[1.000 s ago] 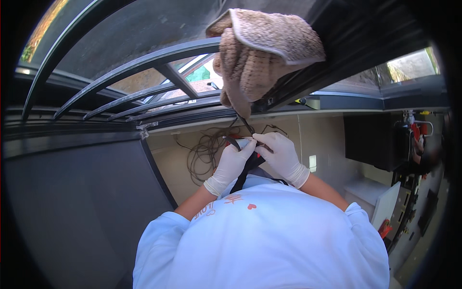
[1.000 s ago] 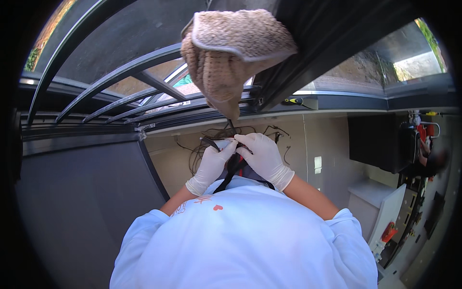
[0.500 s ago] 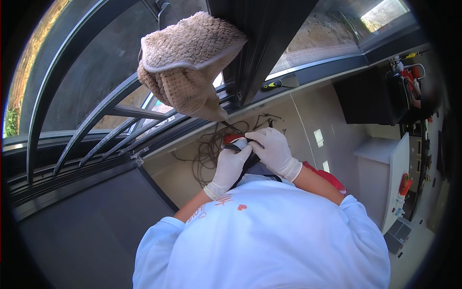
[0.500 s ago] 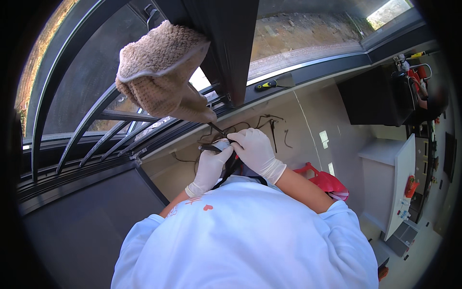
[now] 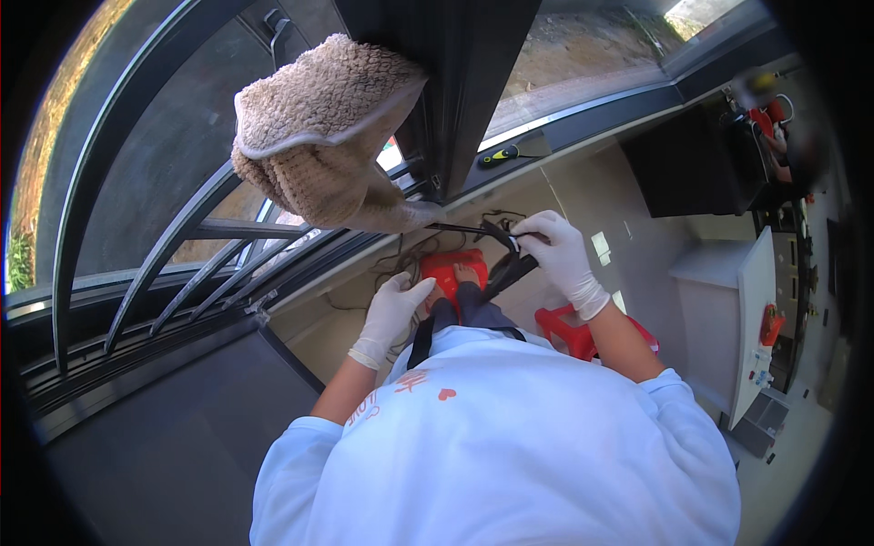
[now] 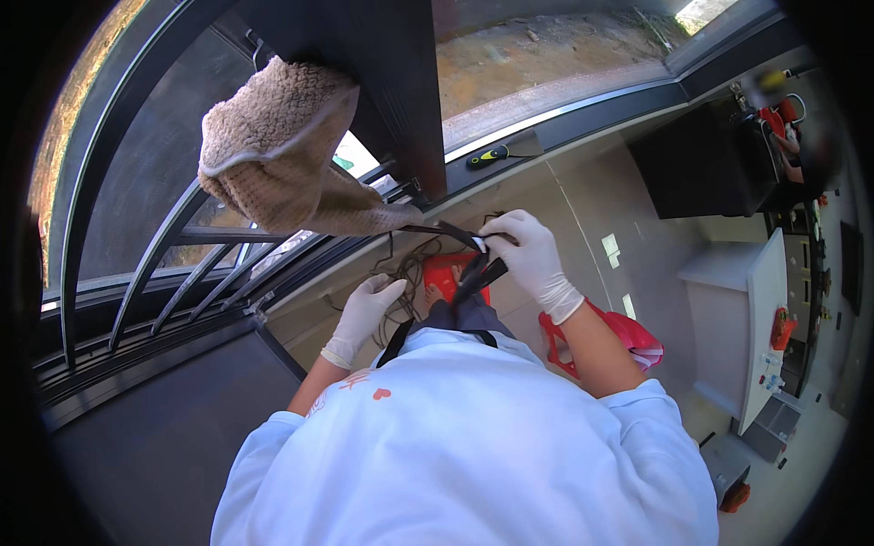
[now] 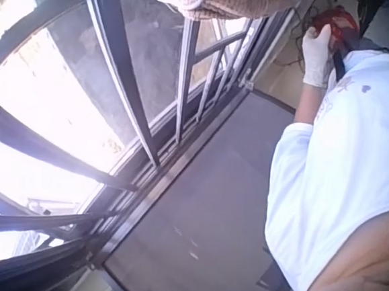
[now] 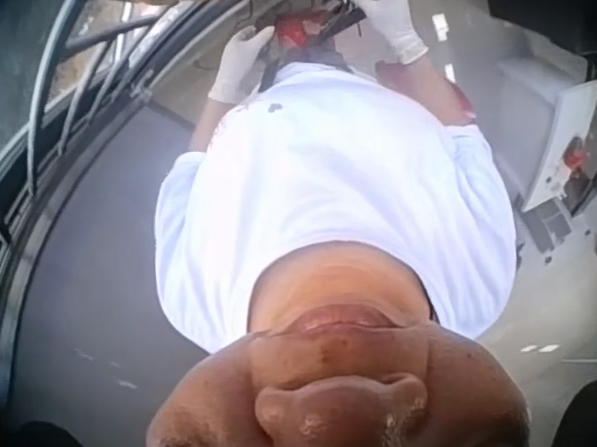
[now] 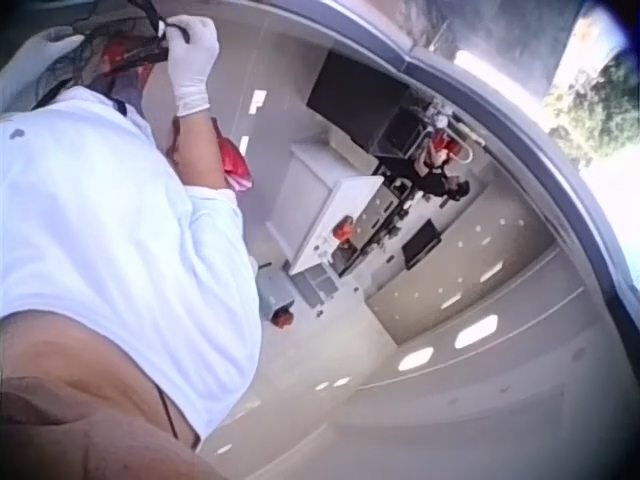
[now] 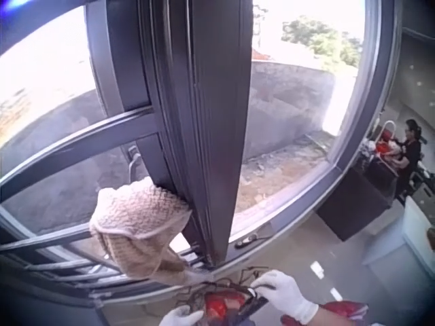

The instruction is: Repairing or cleaning a window frame by removing protective film and using a scraper.

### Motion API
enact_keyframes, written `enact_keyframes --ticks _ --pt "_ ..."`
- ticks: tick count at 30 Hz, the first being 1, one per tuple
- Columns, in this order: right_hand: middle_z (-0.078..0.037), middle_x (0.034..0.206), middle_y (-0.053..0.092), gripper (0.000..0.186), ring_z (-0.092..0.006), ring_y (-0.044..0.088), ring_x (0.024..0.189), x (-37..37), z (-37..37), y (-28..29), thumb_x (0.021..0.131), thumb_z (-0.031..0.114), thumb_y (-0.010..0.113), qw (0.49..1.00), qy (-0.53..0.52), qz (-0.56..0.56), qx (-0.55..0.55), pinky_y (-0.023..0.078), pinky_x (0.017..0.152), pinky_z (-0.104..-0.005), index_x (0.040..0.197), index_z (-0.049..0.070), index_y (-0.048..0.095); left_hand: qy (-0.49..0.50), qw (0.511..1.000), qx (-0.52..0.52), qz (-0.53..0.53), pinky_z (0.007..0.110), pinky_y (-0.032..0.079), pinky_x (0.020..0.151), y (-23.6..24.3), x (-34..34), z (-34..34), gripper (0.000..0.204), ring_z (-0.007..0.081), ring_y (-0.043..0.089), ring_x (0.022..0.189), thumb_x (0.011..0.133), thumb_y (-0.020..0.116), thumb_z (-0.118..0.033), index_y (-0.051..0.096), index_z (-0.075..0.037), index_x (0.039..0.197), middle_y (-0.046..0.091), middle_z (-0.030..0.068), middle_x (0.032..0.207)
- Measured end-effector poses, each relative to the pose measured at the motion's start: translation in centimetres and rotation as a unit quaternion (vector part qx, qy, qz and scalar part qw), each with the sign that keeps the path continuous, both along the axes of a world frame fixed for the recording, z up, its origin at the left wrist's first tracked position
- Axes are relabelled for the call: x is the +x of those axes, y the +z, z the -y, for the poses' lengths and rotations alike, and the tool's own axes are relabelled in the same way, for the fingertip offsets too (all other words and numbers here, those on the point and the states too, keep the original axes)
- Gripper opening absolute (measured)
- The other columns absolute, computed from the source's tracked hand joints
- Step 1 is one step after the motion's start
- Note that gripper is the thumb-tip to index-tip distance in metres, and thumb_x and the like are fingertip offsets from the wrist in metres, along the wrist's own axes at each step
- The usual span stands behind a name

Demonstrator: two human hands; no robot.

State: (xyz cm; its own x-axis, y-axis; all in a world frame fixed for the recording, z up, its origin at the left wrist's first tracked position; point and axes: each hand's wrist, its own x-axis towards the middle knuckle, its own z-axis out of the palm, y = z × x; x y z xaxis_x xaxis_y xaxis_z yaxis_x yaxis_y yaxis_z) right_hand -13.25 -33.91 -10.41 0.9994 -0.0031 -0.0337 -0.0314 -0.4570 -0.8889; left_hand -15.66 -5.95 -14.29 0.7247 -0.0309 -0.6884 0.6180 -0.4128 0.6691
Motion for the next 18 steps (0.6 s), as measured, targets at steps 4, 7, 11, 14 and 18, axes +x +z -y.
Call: enact_keyframes --ticks 4,7,11,14,18 --pt "-0.005 0.085 0.063 0.017 -0.0115 0.060 0.074 -3.6 9.8 -3.2 0.078 0.004 0.069 0.987 -0.136 -0.083 -0.032 0.048 0.070 -0.0238 0.094 0.000 0.071 0.024 0.998 0.052 0.016 0.034 0.042 0.100 -2.2 -0.9 -3.8 0.073 0.0295 0.057 0.118 0.083 0.070 -0.040 0.049 0.011 0.130 0.059 0.0242 0.125" --pt "-0.008 0.083 0.069 0.021 -0.0130 0.065 0.074 -8.7 18.8 -8.6 0.082 0.003 0.066 0.944 -0.258 -0.190 -0.075 0.050 0.068 -0.0250 0.101 -0.004 0.069 0.010 0.997 0.076 0.011 0.033 0.042 0.100 -3.2 -1.3 -5.8 0.069 0.0277 0.057 0.118 0.083 0.070 -0.038 0.051 0.010 0.129 0.059 0.0229 0.126" --pt "-0.006 0.083 0.068 0.022 -0.0117 0.059 0.067 -13.0 22.4 -10.9 0.085 -0.001 0.062 0.906 -0.329 -0.266 -0.024 0.046 0.057 -0.0266 0.105 -0.003 0.069 0.030 0.997 0.073 -0.002 0.032 0.043 0.099 -4.7 -2.5 -7.5 0.064 0.0260 0.057 0.118 0.086 0.068 -0.035 0.052 0.010 0.129 0.060 0.0212 0.126" --pt "-0.006 0.084 0.069 0.025 -0.0134 0.061 0.069 -15.3 24.1 -13.8 0.081 -0.005 0.064 0.903 -0.297 -0.284 -0.125 0.049 0.062 -0.0266 0.105 -0.003 0.069 0.021 0.997 0.070 -0.014 0.032 0.042 0.099 -4.7 -2.4 -6.9 0.061 0.0255 0.058 0.118 0.087 0.067 -0.033 0.052 0.010 0.128 0.060 0.0203 0.126" --pt "-0.009 0.102 0.068 0.043 -0.0144 0.063 0.090 -15.4 23.0 -15.4 0.072 -0.002 0.072 0.881 -0.358 -0.281 -0.129 0.050 0.078 -0.0270 0.114 0.001 0.065 -0.007 0.997 0.074 -0.005 0.031 0.042 0.099 -5.8 -2.6 -6.7 0.060 0.0257 0.058 0.117 0.087 0.067 -0.033 0.054 0.009 0.127 0.061 0.0204 0.125"
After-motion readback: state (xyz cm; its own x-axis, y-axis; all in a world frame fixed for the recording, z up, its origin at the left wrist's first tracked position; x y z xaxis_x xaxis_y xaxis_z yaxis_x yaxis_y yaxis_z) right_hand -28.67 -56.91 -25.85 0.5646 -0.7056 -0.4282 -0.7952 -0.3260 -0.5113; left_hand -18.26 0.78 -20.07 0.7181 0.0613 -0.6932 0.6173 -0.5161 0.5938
